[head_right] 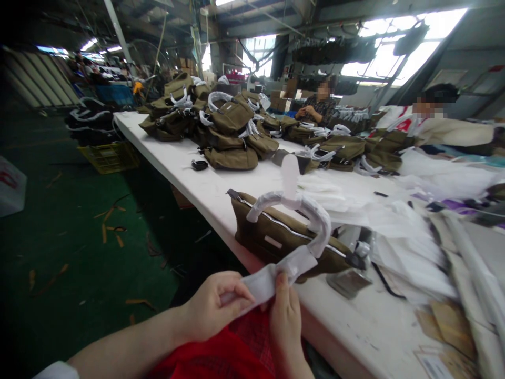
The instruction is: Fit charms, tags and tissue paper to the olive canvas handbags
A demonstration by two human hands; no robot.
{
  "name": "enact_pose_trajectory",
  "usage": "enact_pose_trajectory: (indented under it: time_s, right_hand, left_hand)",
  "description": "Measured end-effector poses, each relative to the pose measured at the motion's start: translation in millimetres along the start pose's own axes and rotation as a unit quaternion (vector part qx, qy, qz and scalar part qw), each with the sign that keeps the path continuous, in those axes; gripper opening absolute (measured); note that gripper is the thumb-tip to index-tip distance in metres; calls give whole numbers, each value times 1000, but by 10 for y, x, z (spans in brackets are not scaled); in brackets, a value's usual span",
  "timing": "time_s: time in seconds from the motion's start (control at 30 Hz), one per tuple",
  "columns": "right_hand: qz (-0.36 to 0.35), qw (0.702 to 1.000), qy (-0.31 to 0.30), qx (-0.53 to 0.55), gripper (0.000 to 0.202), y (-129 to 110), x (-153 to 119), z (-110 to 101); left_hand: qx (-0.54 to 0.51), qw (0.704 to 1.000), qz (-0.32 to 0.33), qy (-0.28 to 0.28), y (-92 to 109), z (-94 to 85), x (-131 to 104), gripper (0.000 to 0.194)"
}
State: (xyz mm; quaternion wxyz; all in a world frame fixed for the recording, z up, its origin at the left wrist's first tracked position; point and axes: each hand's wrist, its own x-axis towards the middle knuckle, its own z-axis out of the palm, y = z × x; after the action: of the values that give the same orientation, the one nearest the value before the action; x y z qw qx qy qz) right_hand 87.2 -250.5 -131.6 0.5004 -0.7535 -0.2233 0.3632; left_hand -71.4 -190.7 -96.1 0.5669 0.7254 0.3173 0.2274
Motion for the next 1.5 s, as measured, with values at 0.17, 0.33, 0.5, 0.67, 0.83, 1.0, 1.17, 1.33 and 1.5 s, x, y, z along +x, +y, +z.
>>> enact_pose_trajectory:
  time_s: [0.17,0.33,0.5,0.67,0.83,1.0,1.17,1.33,1.5]
  right_hand:
    - [10,1000,26,2,80,80,56,-38]
    - [2,995,34,90,77,309,151,-58]
    - [-81,982,39,165,52,281,231,-87]
    - [-46,984,-6,171,49,149,233,-87]
    - [-114,992,-29,47,52,61,231,-476]
    - [-225,903,302,-208,51,11,625,-1305]
    - [-134,920,210,-304,62,273,1251,-1848]
    - [-112,942,168,-266,56,451,1431,-1794]
    - [-124,943,233,-204,63,525,1304,-1668]
  left_hand:
    - [-25,999,-29,-29,-53,91,-15,35]
    - [-25,997,-62,-36,-80,125,2,52]
    - [13,997,-61,-38,-117,123,11,48]
    - [40,982,-150,-106,-264,212,36,23]
    - [-43,977,-176,-113,-313,304,126,23]
    - [-79,979,-160,-98,-224,295,193,23]
    - [-117,975,-160,-101,-202,327,222,23]
    - [-132,971,-166,-111,-207,339,243,27]
    - [-116,973,-167,-105,-187,297,242,23]
